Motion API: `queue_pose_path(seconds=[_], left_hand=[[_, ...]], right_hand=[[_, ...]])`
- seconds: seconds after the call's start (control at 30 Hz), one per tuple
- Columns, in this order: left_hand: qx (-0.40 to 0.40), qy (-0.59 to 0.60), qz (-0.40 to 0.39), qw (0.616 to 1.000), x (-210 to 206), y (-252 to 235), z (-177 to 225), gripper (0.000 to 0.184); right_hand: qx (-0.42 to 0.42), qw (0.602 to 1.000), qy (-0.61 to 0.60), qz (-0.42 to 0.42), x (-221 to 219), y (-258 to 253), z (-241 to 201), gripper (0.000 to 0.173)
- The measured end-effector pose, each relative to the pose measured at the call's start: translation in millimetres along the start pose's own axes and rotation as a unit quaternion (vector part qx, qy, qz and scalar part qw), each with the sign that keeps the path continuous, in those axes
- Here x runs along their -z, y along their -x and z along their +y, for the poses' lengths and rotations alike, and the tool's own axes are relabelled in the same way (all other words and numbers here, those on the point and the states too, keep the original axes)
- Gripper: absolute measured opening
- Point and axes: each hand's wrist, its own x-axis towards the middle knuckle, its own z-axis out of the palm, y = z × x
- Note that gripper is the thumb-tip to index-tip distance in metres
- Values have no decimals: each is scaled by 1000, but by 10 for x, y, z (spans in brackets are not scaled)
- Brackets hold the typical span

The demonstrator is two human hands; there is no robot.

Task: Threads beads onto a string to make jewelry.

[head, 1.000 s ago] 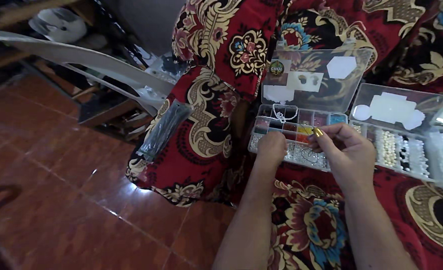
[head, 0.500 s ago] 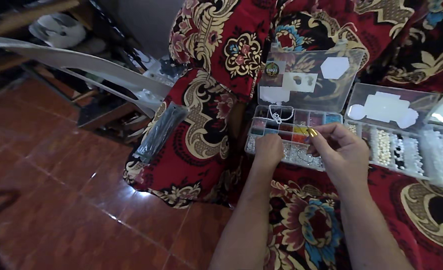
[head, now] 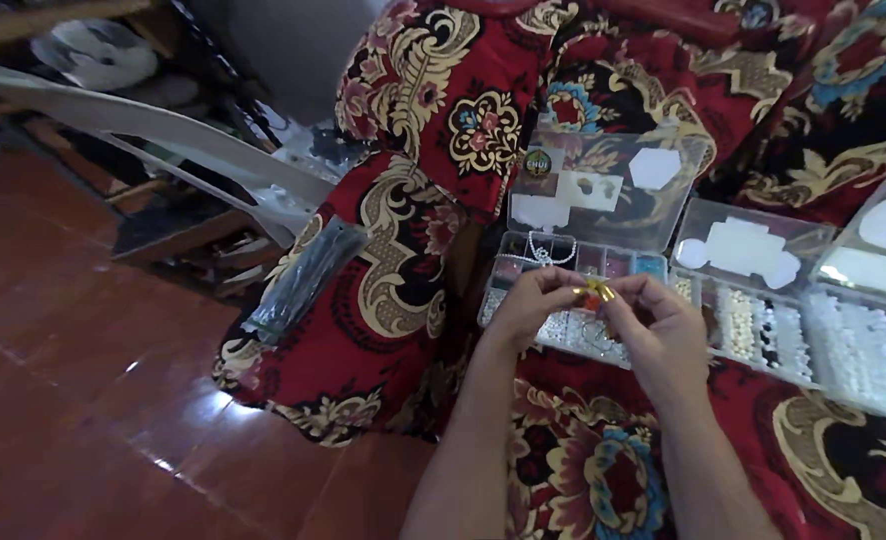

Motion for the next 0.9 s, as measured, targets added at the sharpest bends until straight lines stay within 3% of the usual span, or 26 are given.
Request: queue_pose_path(seconds=[0.13,0.23,0.9], left_hand=[[-8,151,-89,985,17,32,-20,19],[-17,199,-116,973,40,56,-52,23],[-55,229,-134,963,49,57,-93,23]], right_hand=[[13,1000,-8,1,-23,4,-2,14],[30,999,-27,-4,-50,26,-6,13],[74,995,-67,-17,-62,66,6,8]])
